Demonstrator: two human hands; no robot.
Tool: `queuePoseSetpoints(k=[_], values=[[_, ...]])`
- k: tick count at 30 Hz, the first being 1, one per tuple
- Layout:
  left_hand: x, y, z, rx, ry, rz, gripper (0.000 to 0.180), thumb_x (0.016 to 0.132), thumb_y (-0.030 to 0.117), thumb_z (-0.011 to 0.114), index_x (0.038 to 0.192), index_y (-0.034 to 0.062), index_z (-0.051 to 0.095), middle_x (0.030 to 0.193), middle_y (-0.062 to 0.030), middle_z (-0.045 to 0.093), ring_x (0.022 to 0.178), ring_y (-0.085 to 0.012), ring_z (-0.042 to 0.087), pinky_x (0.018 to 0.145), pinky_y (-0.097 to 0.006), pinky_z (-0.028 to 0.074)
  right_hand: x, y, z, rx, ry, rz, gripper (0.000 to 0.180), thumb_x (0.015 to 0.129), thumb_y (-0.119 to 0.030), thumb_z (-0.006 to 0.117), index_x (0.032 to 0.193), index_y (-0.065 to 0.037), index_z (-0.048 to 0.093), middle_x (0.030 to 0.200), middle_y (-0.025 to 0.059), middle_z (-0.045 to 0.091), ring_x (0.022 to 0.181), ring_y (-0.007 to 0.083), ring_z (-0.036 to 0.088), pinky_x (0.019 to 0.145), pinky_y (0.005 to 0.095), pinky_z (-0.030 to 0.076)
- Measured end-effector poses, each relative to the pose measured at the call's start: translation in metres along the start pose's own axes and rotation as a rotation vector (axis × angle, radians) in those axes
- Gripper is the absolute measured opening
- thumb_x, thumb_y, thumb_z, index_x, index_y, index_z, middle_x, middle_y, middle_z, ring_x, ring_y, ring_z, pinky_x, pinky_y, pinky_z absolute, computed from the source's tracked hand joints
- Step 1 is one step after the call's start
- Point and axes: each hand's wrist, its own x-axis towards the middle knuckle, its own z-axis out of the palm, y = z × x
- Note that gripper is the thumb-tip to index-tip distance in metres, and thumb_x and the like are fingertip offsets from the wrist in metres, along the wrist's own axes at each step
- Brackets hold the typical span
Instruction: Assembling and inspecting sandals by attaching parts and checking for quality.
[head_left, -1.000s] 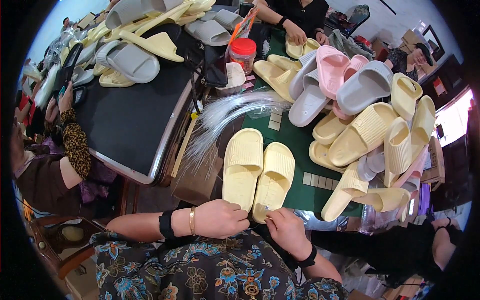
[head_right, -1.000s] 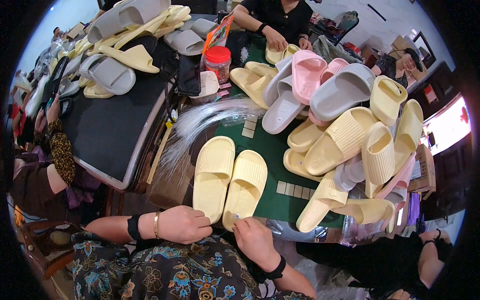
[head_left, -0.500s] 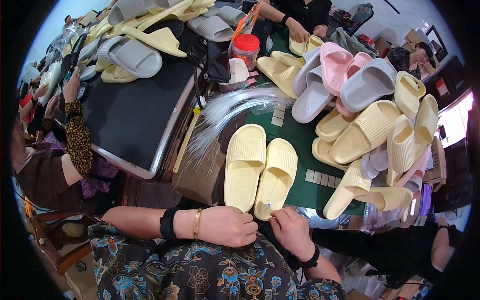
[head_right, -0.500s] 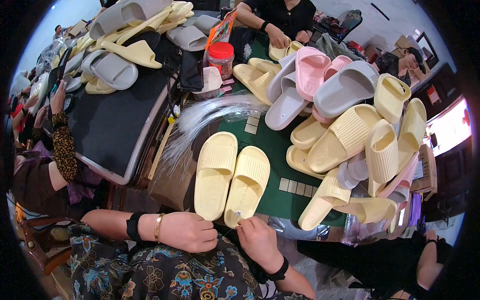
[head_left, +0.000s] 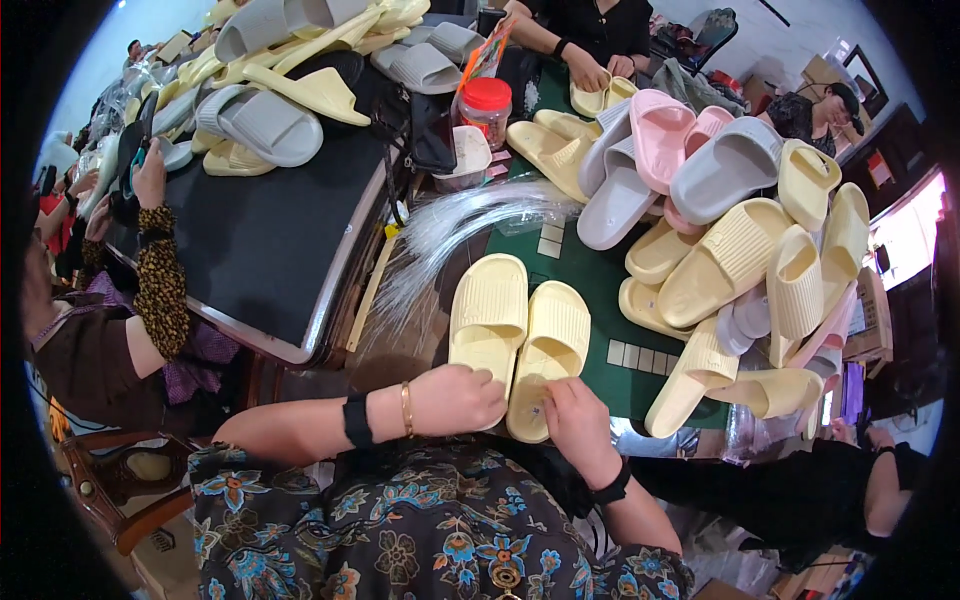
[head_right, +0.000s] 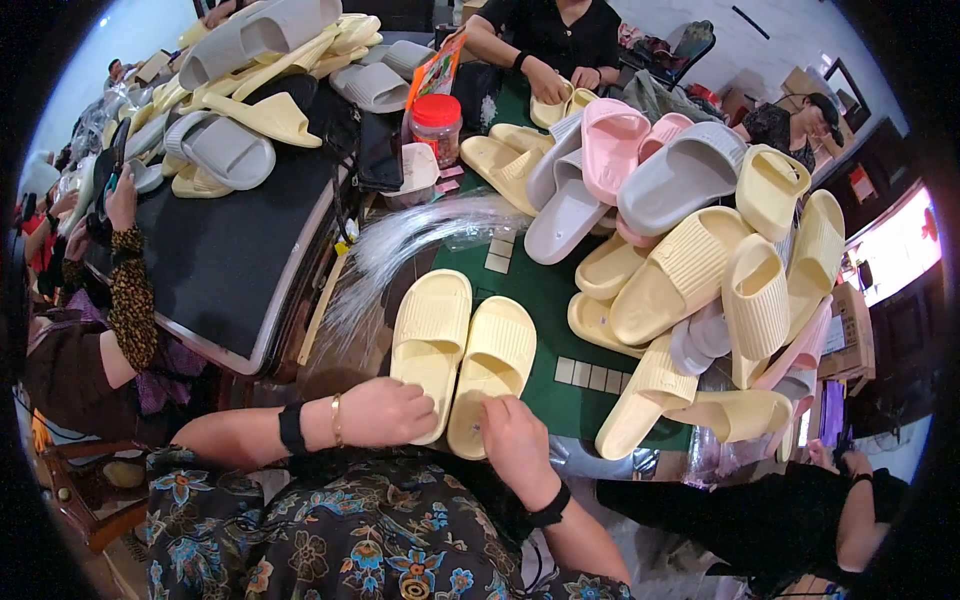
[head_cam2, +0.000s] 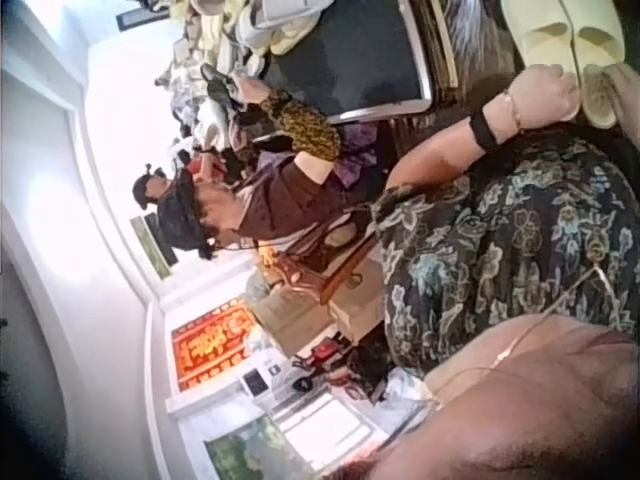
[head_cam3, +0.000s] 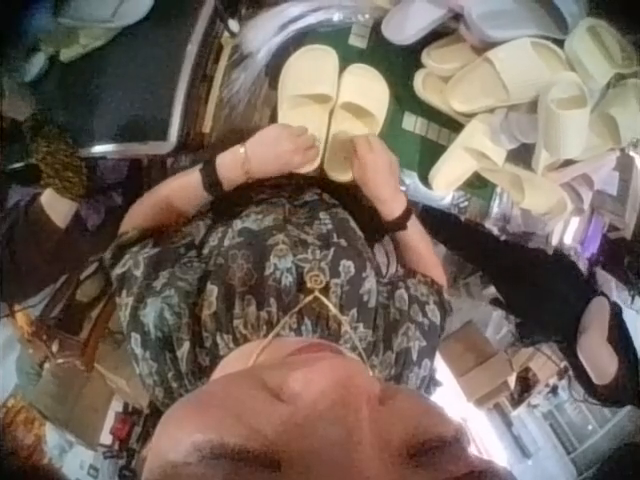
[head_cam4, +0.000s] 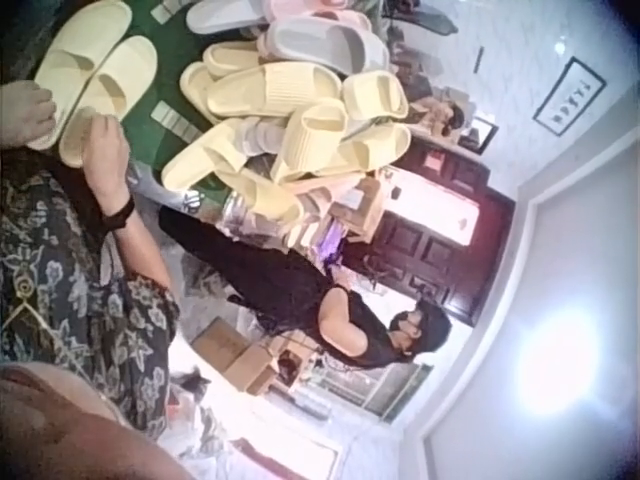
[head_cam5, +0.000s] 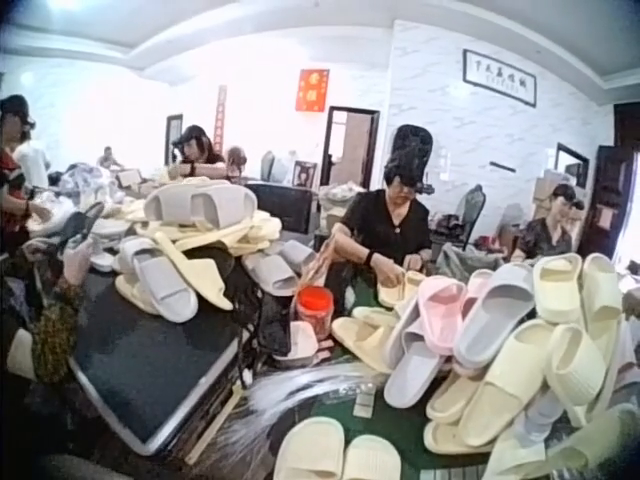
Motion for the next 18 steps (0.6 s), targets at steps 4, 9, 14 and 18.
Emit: queuePoseSetpoints(k=[4,9,14,18], values=[[0.005,-0.022,0.020,0.135,0.041,-0.171,0.011,0.072,0.016,0.057,0.080,0.0080,0.056,0.075,-0.0025,0.050,0.069,-0.0169,0.056,0.054,-0.028,0.049,0.019,0.004,0.006,-0.020,0.051,0.034,0.023,0.083,-0.008,0.060,0.105,-0.003,0.059,0.094,0.0128,0.059,0.082,0.0315,0.062,0.068,0.0391,0.052],[0.001,-0.030,0.033,0.115,0.100,-0.299,0.014,0.073,0.015,0.059,0.085,0.0069,0.060,0.079,-0.0038,0.054,0.074,-0.0180,0.060,0.060,-0.030,0.052,0.022,0.007,-0.003,0.011,0.098,0.037,0.024,0.083,-0.007,0.060,0.107,-0.004,0.060,0.094,0.0132,0.061,0.080,0.0309,0.063,0.067,0.0379,0.052],[-0.002,-0.031,0.011,-0.065,0.310,-0.268,0.027,0.075,0.016,0.065,0.101,0.0081,0.060,0.082,-0.0030,0.056,0.071,-0.0199,0.060,0.063,-0.032,0.052,0.024,0.032,-0.021,0.135,0.306,0.122,0.014,0.082,-0.002,0.062,0.095,-0.003,0.064,0.080,0.0130,0.062,0.070,0.0293,0.063,0.060,0.0351,0.051],[-0.004,-0.042,0.018,-0.066,0.312,-0.272,0.017,0.077,0.014,0.066,0.092,0.0072,0.060,0.078,-0.0032,0.056,0.068,-0.0206,0.060,0.060,-0.034,0.051,0.040,0.058,-0.020,0.176,0.333,0.256,0.012,0.083,-0.003,0.061,0.095,-0.002,0.064,0.081,0.0155,0.063,0.068,0.0292,0.063,0.060,0.0345,0.051]])
